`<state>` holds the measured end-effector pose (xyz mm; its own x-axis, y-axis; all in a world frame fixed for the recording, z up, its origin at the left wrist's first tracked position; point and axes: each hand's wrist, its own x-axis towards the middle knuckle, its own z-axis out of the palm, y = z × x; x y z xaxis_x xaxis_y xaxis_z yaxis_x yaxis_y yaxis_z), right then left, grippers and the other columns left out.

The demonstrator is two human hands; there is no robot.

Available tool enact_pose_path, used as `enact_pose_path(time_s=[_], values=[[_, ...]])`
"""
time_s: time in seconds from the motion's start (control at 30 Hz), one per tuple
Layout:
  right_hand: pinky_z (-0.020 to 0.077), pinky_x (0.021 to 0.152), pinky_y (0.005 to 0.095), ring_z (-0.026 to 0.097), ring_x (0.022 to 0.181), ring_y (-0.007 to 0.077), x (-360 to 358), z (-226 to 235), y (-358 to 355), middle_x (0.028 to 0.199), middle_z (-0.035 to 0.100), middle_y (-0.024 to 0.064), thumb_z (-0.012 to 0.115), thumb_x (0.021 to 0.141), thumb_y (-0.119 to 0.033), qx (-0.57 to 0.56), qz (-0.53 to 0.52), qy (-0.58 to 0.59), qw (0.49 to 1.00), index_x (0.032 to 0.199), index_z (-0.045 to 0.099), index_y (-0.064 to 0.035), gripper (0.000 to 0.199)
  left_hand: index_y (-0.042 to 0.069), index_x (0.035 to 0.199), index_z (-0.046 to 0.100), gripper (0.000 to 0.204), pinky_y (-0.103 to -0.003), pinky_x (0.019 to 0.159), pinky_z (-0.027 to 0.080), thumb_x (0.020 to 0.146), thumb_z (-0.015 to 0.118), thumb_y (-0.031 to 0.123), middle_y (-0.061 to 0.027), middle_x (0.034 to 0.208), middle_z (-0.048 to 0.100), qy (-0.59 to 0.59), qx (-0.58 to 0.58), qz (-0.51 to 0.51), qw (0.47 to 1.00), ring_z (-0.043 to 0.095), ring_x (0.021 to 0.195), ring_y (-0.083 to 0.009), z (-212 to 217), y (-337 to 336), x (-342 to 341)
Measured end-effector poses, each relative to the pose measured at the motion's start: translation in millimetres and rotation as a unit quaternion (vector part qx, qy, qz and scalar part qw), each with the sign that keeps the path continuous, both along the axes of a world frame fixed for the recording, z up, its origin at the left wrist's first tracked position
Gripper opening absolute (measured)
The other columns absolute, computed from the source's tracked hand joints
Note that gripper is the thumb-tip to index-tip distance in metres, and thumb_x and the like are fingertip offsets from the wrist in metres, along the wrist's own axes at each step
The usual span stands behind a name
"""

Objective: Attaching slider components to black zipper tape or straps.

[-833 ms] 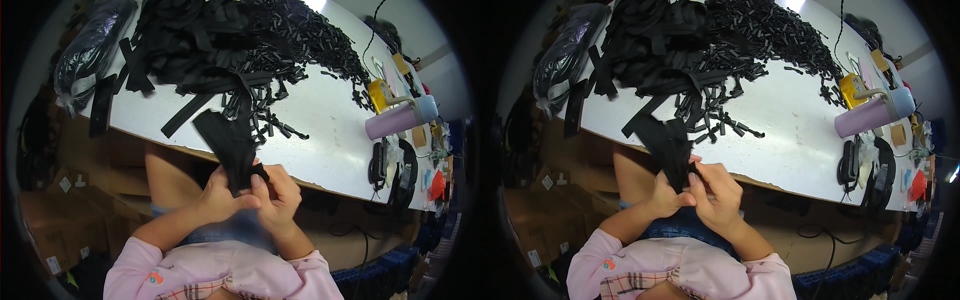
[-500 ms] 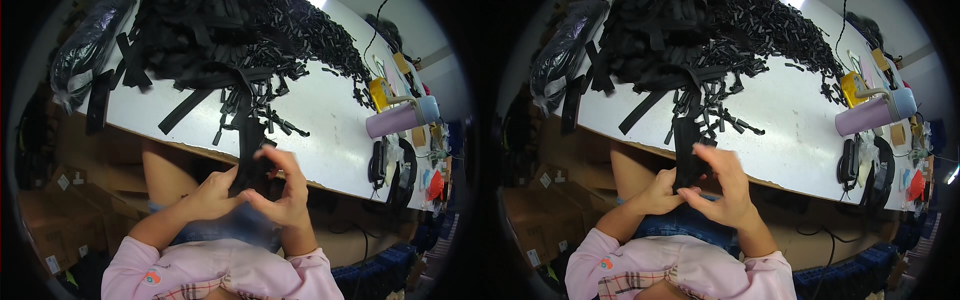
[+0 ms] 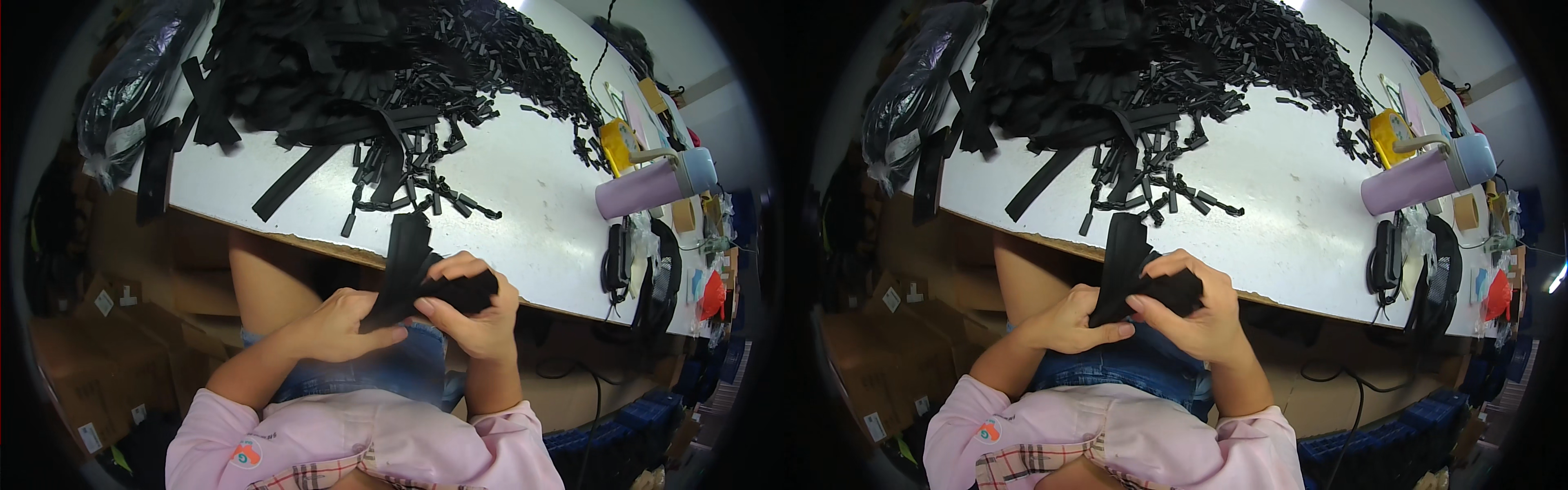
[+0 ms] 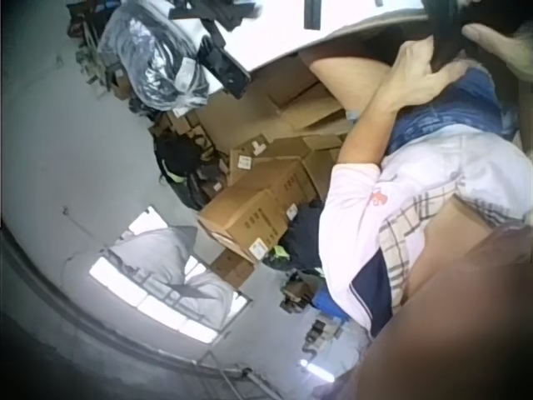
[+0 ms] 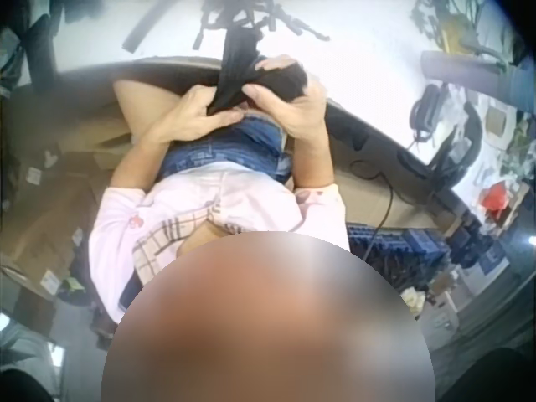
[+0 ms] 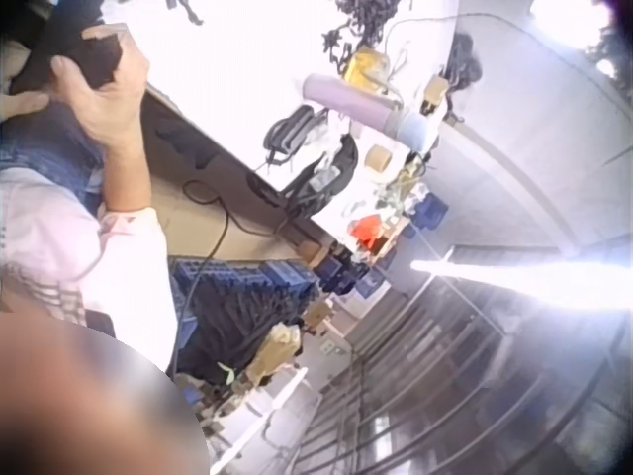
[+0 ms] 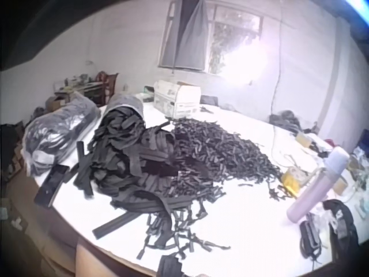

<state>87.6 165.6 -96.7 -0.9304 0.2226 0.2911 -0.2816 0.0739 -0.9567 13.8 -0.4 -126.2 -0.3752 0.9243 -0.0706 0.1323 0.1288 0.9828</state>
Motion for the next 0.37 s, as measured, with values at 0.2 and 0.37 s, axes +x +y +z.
enact_pose_path(time_s=[0.2,0.37], values=[[0.0497,0.068,0.0278,0.057,0.079,0.0187,-3.5,-11.0,-9.9,0.111,0.045,0.0189,0.066,0.066,-0.005,-0.096,-0.013,-0.017,0.995,0.127,0.023,-0.0017,0.075,-0.001,0.086,0.057,0.019,-0.023,0.053,0.044,0.079,0.057,0.016,-0.005,0.069,0.057,-0.252,-0.077,-0.118,0.957,0.055,0.058,-0.0099,2.0,-1.5,7.7],[0.0496,0.067,0.0279,0.06,0.072,0.0212,1.8,-23.3,-15.7,0.095,0.056,0.0197,0.057,0.071,0.004,0.018,-0.028,0.02,0.999,0.115,0.044,0.0034,0.046,-0.003,0.092,0.054,0.026,-0.02,0.049,0.043,0.075,0.061,0.016,-0.003,0.064,0.053,-0.391,-0.059,-0.105,0.912,0.052,0.053,-0.0093,1.8,-2.3,15.4]])
